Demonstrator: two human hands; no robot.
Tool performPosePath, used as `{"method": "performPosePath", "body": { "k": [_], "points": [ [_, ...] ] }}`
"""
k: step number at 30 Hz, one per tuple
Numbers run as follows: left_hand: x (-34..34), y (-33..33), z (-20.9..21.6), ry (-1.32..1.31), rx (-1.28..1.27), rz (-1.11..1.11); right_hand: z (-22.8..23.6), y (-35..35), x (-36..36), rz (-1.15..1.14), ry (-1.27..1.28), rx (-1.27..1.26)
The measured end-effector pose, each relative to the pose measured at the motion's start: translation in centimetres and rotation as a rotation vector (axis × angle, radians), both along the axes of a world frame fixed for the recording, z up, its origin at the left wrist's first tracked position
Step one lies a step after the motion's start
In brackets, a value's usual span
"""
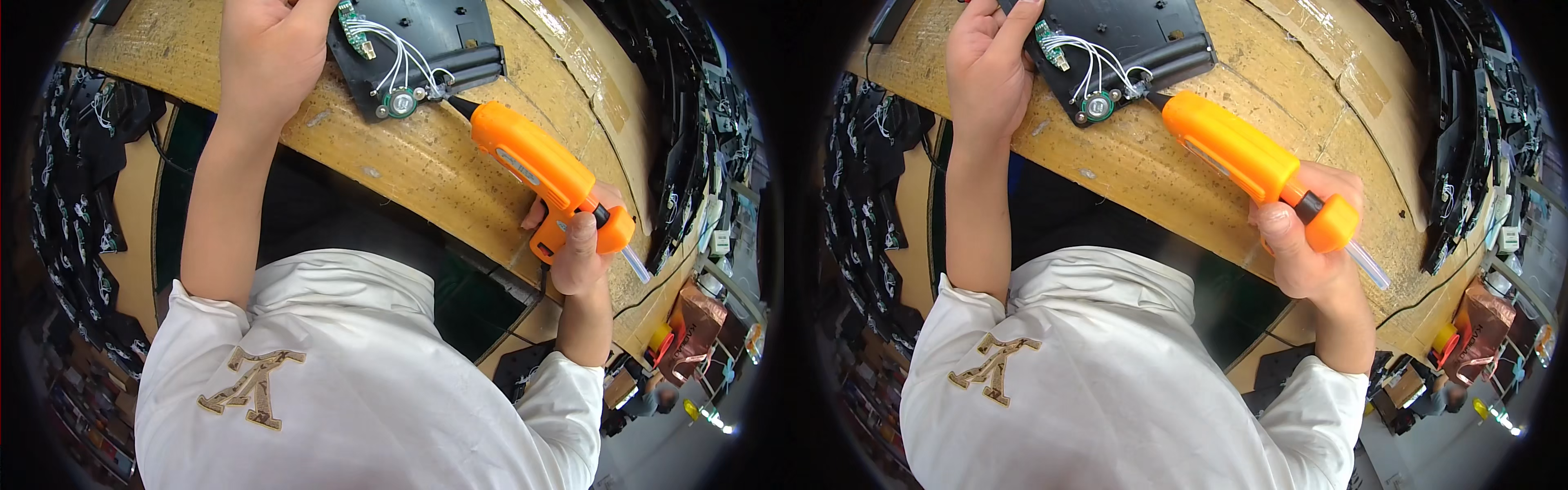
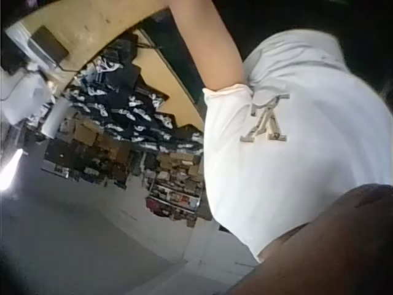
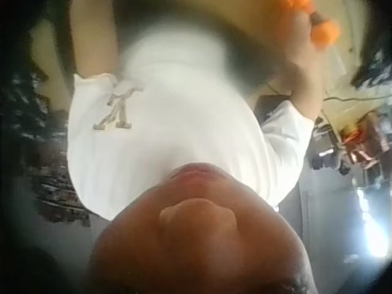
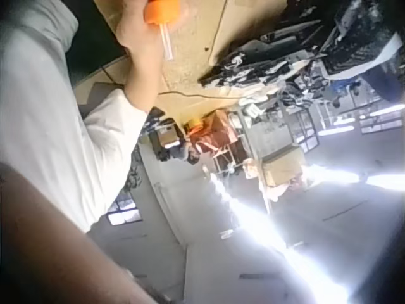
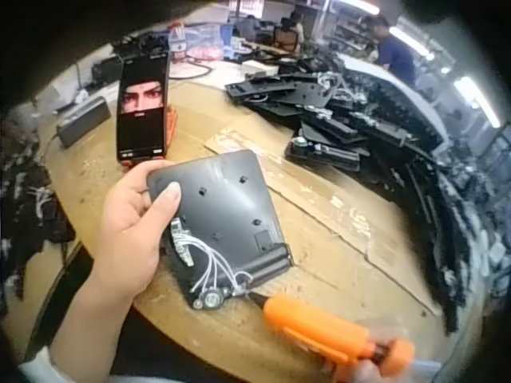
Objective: The person uses a hot glue gun to apply adhesive to the internal components of small black electronic devices. They pick up each device from a pile on the table, apply glue to the circuit board and wires, and then place the device back down. The process is repeated for multiple units.
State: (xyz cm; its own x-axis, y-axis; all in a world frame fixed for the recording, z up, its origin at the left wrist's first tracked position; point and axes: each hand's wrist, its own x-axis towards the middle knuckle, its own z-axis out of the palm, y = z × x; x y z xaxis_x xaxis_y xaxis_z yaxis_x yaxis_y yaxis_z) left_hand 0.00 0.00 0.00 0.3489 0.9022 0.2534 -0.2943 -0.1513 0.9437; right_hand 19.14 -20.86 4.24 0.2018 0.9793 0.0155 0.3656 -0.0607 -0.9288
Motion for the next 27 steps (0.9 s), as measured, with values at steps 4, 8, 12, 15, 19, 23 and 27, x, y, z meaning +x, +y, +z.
{"method": "performPosePath", "body": {
  "k": [4, 8, 12, 15, 19, 23, 27],
  "points": [
    [0.3, -0.2, -0.1, -0.007, -0.014, 0.018, 0.2, -0.2, 0.6, 0.035, -0.05, -0.004],
    [0.3, -0.2, -0.2, 0.007, -0.004, 0.015, 0.0, -0.1, 0.5, 0.042, -0.058, 0.012],
    [0.3, -0.2, -0.1, 0.015, -0.007, 0.024, 0.0, -0.1, 0.5, 0.036, -0.057, 0.002],
    [0.3, -0.2, -0.1, 0.002, -0.017, 0.014, 0.0, -0.2, 0.3, 0.017, -0.037, 0.019],
    [0.3, -0.2, 0.0, -0.034, -0.05, -0.01, -0.2, -0.1, 0.7, 0.038, -0.046, 0.022],
    [0.0, -0.5, 1.5, 0.043, -0.086, -0.033, -1.0, 0.0, 0.6, 0.008, -0.027, 0.113],
    [0.3, -0.2, 0.3, -0.036, -0.065, 0.024, -1.5, 0.1, 0.7, -0.023, -0.028, 0.156]
  ]
}}
